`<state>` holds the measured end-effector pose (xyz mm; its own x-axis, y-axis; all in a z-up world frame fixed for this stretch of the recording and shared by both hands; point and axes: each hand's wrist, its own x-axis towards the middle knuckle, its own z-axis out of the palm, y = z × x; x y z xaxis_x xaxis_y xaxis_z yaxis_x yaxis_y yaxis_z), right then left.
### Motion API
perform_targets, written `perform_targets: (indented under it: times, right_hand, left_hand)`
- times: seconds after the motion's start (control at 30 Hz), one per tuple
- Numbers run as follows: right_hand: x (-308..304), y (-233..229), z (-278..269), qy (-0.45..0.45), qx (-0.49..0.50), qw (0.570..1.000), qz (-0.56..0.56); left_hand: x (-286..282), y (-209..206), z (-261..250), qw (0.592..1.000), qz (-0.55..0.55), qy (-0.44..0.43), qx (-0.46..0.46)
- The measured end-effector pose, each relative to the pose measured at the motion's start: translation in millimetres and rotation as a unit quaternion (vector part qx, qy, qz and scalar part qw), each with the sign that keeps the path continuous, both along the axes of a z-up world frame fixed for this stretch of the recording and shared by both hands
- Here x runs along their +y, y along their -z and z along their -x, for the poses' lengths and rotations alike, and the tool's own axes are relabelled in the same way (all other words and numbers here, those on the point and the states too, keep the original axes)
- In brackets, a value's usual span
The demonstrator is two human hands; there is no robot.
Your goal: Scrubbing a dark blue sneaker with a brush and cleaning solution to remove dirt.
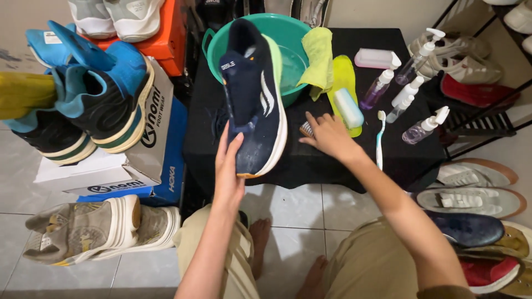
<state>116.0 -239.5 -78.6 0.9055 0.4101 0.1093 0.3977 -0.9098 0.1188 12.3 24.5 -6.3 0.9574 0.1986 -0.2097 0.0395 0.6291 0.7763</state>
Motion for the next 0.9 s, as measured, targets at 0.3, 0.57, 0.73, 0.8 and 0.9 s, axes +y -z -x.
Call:
perform_targets:
  times: [0.3, 0.57, 0.73, 0.8, 0.9]
  right_hand:
    - [-8.3, -56.5, -26.2, 0.044, 0.13, 0.978, -0.16]
    - [36.0, -113.7, -108.1, -0.101, -0.197, 0.841, -0.494]
    - [85.4, -41.1, -179.7, -0.009, -0.089, 0.888, -0.451]
    - [93.4, -29.4, -192.3, 0.058, 0.018, 0.914, -0.4]
    - [89.5, -15.2, -227.5, 0.126, 0.16, 0.951, -0.231]
  left_hand:
    - [16.7, -4.9, 0.9, 0.999, -0.004, -0.049, 0.017]
    - [25.2, -24.8, 6.0, 0.999, -0.015, -0.044, 0.007]
    - [29.3, -14.8, 0.8, 0.995, 0.026, -0.087, 0.031]
    - [31.2, -14.5, -0.8, 0.995, 0.031, -0.087, 0.034]
    - [34.8, -17.2, -3.1, 0.996, 0.034, -0.077, 0.039]
